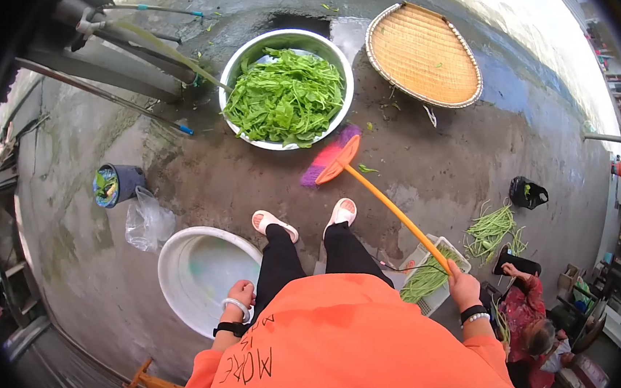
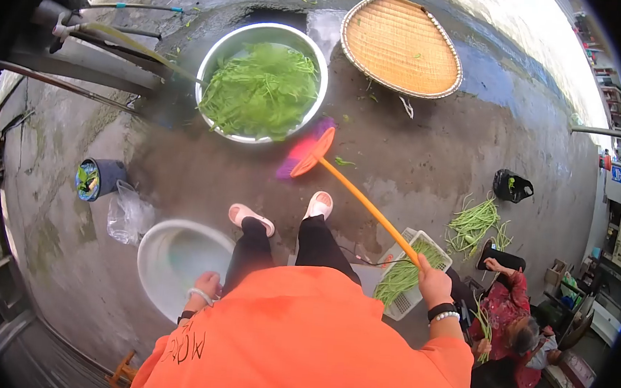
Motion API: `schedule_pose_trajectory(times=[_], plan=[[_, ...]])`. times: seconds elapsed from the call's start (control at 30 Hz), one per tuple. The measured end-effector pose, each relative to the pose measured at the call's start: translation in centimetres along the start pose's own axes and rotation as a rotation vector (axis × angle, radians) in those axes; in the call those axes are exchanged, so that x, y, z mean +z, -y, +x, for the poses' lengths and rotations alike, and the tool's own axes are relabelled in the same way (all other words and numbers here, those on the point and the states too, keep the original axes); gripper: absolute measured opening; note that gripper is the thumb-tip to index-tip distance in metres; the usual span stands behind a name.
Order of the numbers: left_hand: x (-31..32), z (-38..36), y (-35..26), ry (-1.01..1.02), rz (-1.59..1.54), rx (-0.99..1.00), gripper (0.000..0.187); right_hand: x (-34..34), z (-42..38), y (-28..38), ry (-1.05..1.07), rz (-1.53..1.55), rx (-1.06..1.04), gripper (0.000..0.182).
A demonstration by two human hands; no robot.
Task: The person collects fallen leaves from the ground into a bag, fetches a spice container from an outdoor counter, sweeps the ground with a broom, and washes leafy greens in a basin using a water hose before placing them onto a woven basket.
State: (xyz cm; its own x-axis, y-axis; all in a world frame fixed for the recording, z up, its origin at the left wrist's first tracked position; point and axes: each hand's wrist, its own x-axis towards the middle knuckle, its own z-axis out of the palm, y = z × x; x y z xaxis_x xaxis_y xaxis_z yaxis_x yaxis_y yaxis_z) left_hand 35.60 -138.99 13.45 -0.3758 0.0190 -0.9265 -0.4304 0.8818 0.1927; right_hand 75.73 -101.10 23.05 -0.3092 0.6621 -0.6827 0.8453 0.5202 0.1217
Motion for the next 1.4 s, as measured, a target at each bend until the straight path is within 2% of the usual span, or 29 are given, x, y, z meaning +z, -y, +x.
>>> schedule_pose_trajectory(times=[0.07, 0.1, 0.2, 0.27, 0.3, 0.43, 0.53, 0.57, 0.6, 0.67, 0.7, 0.77, 0.87, 0.97, 1.03, 1.2, 1.3, 1.4], plan=[[0.4, 0.5, -1.9, 0.033, 0.218, 0.117, 0.024, 1.3, -2.2, -0.6, -0.015, 0.044, 0.036, 0.047], [0.3, 1.0, -2.9, 0.039, 0.247, 0.161, 0.025, 3.4, -4.1, -1.4, -0.089, 0.062, -0.001, 0.045], [0.1, 0.0, -8.1, 0.006, 0.281, 0.184, 0.025, 8.1, -12.2, -1.6, -0.055, 0.240, 0.097, 0.053], [0.0, -0.1, -10.8, 0.018, 0.264, 0.187, 0.025, 10.3, -16.8, 0.4, 0.122, 0.424, 0.298, 0.052], [0.0, -0.2, -12.0, 0.015, 0.311, 0.242, 0.025, 12.1, -18.4, 1.4, 0.138, 0.593, 0.340, 0.050], [-1.1, -0.9, -13.4, 0.005, 0.358, 0.374, 0.026, 14.6, -14.9, 8.4, 0.190, 0.762, 0.466, 0.049], [-2.8, -1.0, -12.8, 0.038, 0.374, 0.423, 0.027, 14.5, -7.3, 12.0, 0.172, 0.750, 0.447, 0.048], [-3.7, -0.7, -12.3, 0.033, 0.453, 0.409, 0.027, 13.4, -4.2, 13.2, 0.105, 0.782, 0.417, 0.047], [-4.5, -0.1, -11.9, 0.027, 0.526, 0.398, 0.027, 14.1, -0.7, 14.1, -0.071, 0.762, 0.337, 0.047], [-6.3, 1.5, -10.1, 0.059, 0.542, 0.378, 0.028, 9.7, 3.6, 14.4, -0.138, 0.718, 0.318, 0.048], [-7.3, 1.4, -10.0, 0.033, 0.574, 0.331, 0.029, 9.0, 3.0, 14.4, -0.148, 0.664, 0.316, 0.047], [-9.4, 2.5, -9.3, -0.005, 0.542, 0.281, 0.030, 8.7, -0.1, 14.1, -0.111, 0.587, 0.321, 0.046], [-11.2, 4.7, -8.7, -0.011, 0.529, 0.192, 0.030, 11.7, -10.1, 14.3, -0.010, 0.616, 0.343, 0.050], [-12.0, 5.9, -8.3, 0.010, 0.452, 0.225, 0.029, 12.0, -19.4, 15.7, 0.139, 0.760, 0.497, 0.047], [-12.5, 6.0, -7.7, 0.022, 0.441, 0.240, 0.029, 13.6, -20.9, 16.5, 0.172, 0.744, 0.509, 0.046], [-13.0, 7.1, -6.9, 0.040, 0.408, 0.275, 0.029, 14.9, -15.2, 18.4, 0.161, 0.800, 0.534, 0.043], [-12.8, 6.9, -7.5, 0.031, 0.480, 0.215, 0.028, 14.4, -7.2, 21.5, 0.028, 0.812, 0.482, 0.044], [-12.1, 5.1, -9.8, 0.061, 0.563, 0.254, 0.027, 12.5, -3.5, 20.2, -0.050, 0.817, 0.491, 0.045]])
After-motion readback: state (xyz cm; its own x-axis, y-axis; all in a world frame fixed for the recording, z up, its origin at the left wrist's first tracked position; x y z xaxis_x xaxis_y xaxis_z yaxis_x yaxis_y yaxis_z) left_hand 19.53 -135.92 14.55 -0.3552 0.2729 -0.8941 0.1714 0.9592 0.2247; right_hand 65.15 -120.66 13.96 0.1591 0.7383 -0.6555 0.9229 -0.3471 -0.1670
